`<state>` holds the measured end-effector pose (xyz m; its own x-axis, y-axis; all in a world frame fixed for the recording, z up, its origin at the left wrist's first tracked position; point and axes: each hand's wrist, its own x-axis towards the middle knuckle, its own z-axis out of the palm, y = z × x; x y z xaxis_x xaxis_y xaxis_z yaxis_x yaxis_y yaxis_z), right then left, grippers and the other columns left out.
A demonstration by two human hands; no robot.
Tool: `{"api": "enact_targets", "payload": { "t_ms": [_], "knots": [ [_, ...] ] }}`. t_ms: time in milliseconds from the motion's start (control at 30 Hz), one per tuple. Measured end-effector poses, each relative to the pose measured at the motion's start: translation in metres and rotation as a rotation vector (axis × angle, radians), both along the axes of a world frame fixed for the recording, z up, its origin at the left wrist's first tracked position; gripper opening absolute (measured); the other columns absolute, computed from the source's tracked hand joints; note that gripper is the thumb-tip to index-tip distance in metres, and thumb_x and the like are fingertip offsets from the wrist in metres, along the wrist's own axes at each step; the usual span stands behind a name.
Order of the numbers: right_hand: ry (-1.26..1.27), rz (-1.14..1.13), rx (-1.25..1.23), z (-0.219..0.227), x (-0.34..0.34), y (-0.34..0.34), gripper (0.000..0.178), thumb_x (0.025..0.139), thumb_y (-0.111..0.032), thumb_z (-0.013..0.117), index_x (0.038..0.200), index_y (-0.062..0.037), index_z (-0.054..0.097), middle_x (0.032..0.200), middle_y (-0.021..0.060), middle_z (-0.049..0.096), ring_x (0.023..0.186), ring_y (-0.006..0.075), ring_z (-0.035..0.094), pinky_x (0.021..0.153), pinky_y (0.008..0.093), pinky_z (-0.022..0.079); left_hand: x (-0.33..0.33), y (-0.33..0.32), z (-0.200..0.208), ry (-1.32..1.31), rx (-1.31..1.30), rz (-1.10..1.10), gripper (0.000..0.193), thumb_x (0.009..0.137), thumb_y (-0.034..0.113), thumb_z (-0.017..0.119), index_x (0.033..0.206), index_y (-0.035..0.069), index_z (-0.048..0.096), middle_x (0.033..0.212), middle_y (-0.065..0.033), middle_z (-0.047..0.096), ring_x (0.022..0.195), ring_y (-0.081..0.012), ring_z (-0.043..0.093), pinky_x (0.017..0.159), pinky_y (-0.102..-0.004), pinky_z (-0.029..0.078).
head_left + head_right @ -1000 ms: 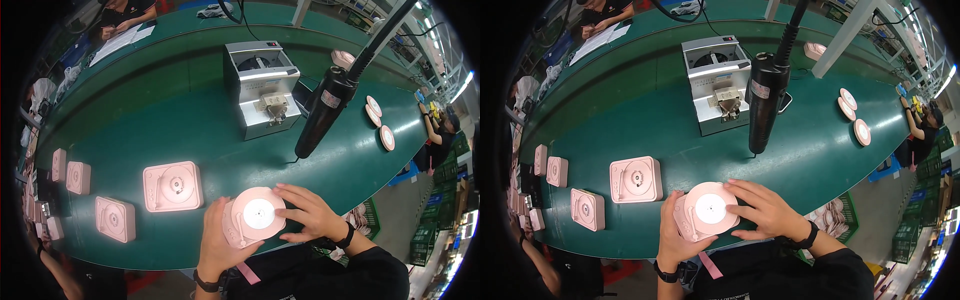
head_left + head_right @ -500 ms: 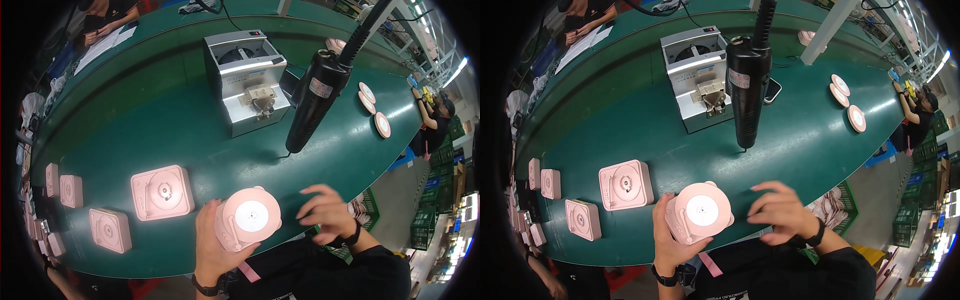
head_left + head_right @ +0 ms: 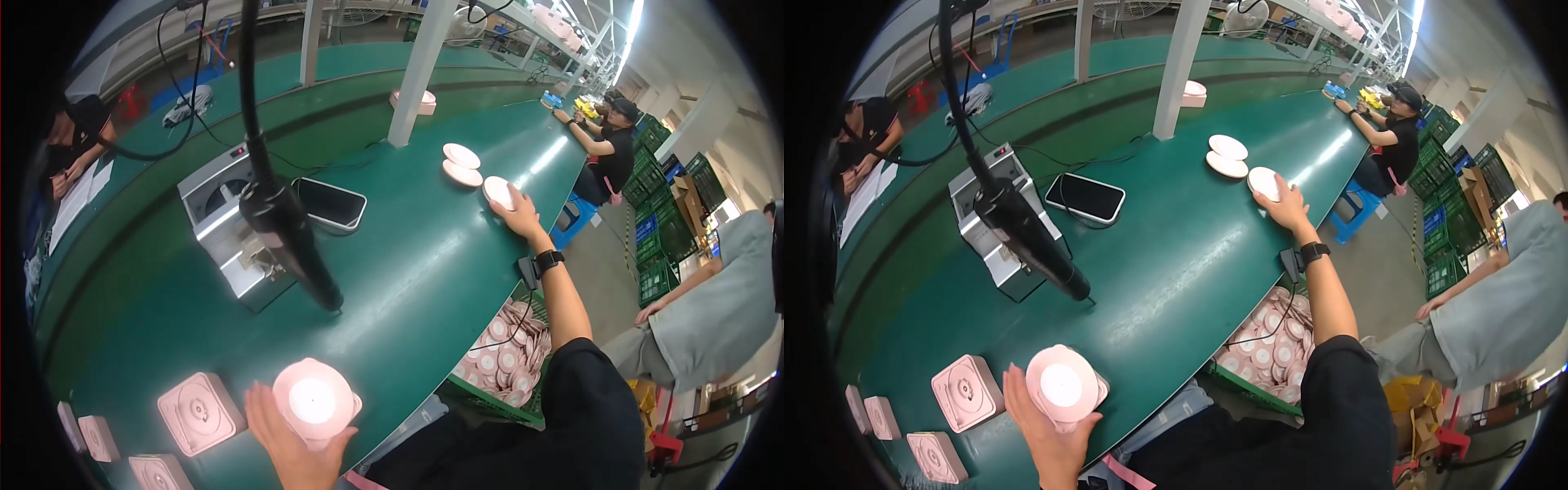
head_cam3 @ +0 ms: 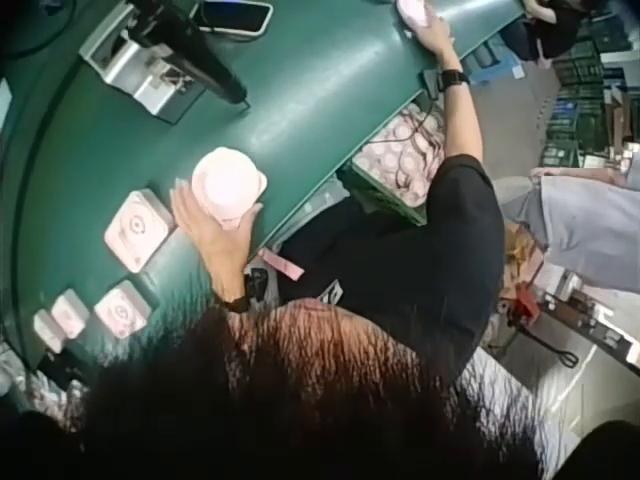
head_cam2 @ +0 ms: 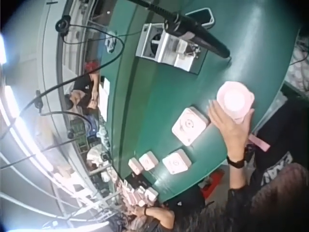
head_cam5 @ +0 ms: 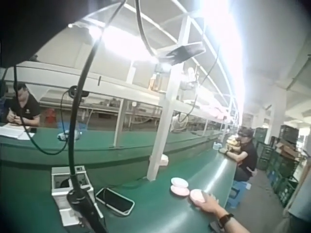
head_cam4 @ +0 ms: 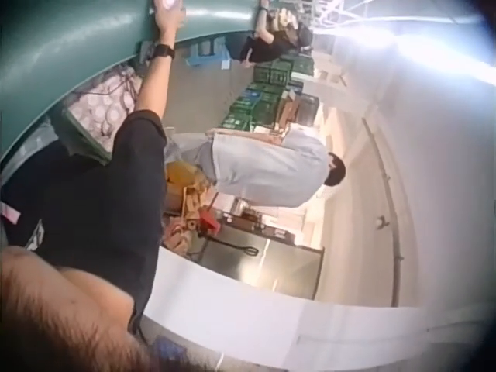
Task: The person reaches into a bin to retrieve a stack of discs, places them on the table, and then fits a disc onto a pink base. They use a power screwdriver to fasten the disc to the base and repeat the process for several units.
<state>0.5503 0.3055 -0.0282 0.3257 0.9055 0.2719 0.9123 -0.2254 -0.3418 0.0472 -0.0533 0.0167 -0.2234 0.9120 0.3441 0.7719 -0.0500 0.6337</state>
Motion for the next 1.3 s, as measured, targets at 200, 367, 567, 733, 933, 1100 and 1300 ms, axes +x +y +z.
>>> {"api": "enact_targets", "payload": {
  "t_ms": [200, 367, 567, 733, 933, 1100, 1300],
  "knots": [
    [0.167, 0.107, 0.041, 0.005, -0.001, -0.01, 0.074, 0.093, -0.052, 0.077, 0.151, -0.0108, 0.057, 0.148, 0.0168, 0.061, 0.14, 0.0298, 0.054, 0.117, 0.0479, 0.036, -0.029, 0.017, 0.025, 0.331, -0.046, 0.12, 0.096, 0.083, 0.032, 0.081, 0.16, 0.0, 0.034, 0.168, -0.0265, 0.029, 0.158, -0.0456, 0.021, 0.128, -0.061, 0.013],
    [0.553, 0.41, 0.219, -0.016, 0.036, 0.005, 0.053, 0.102, -0.03, 0.071, 0.146, -0.0033, 0.06, 0.127, 0.0072, 0.07, 0.119, 0.0173, 0.062, 0.108, 0.031, 0.043, -0.151, -0.001, 0.02, 0.518, -0.163, 0.309, 0.082, 0.091, 0.033, 0.075, 0.157, 0.0, 0.04, 0.158, -0.0267, 0.041, 0.148, -0.0418, 0.037, 0.123, -0.056, 0.024],
    [0.348, 0.533, 0.172, -0.042, 0.058, 0.035, 0.053, 0.102, -0.029, 0.072, 0.144, -0.0009, 0.058, 0.135, 0.0158, 0.064, 0.127, 0.0236, 0.058, 0.109, 0.0344, 0.045, -0.173, -0.019, -0.018, -0.283, -0.133, 0.379, 0.055, 0.104, 0.022, 0.061, 0.15, -0.004, 0.049, 0.149, -0.0267, 0.055, 0.138, -0.0337, 0.053, 0.117, -0.0397, 0.038],
    [0.019, 0.502, 0.049, -0.022, 0.092, 0.044, 0.054, 0.101, -0.035, 0.071, 0.138, 0.0023, 0.057, 0.131, 0.0221, 0.064, 0.122, 0.0303, 0.061, 0.106, 0.0407, 0.047, -0.162, -0.008, -0.038, -0.253, -0.01, 0.344, 0.073, 0.093, 0.027, 0.073, 0.152, -0.004, 0.045, 0.145, -0.0258, 0.057, 0.136, -0.0349, 0.055, 0.118, -0.0417, 0.038],
    [-0.092, 0.567, -0.2, 0.016, 0.054, 0.054, 0.064, 0.081, -0.037, 0.087, 0.125, 0.0007, 0.061, 0.112, 0.0196, 0.064, 0.107, 0.0306, 0.061, 0.098, 0.0422, 0.05, -0.168, -0.03, -0.041, -0.163, 0.113, 0.337, 0.084, 0.088, 0.04, 0.076, 0.15, -0.007, 0.045, 0.146, -0.0315, 0.055, 0.139, -0.0462, 0.05, 0.128, -0.0499, 0.025],
    [-0.379, 0.507, -0.019, 0.018, -0.01, 0.043, 0.066, 0.081, -0.037, 0.088, 0.129, -0.0013, 0.06, 0.118, 0.0204, 0.064, 0.115, 0.0279, 0.061, 0.1, 0.0403, 0.049, -0.162, -0.036, -0.04, -0.196, 0.089, 0.391, 0.084, 0.089, 0.039, 0.076, 0.15, -0.009, 0.044, 0.145, -0.0314, 0.056, 0.138, -0.0458, 0.051, 0.127, -0.0511, 0.027],
    [-0.075, 0.537, 0.044, 0.007, -0.025, 0.056, 0.082, 0.083, -0.04, 0.087, 0.145, 0.0005, 0.05, 0.133, 0.02, 0.058, 0.121, 0.0295, 0.058, 0.105, 0.0423, 0.046, -0.164, -0.031, -0.039, -0.238, 0.112, 0.328, 0.086, 0.087, 0.037, 0.077, 0.149, -0.011, 0.042, 0.144, -0.0322, 0.055, 0.137, -0.0466, 0.05, 0.126, -0.05, 0.03]
  ]
}}
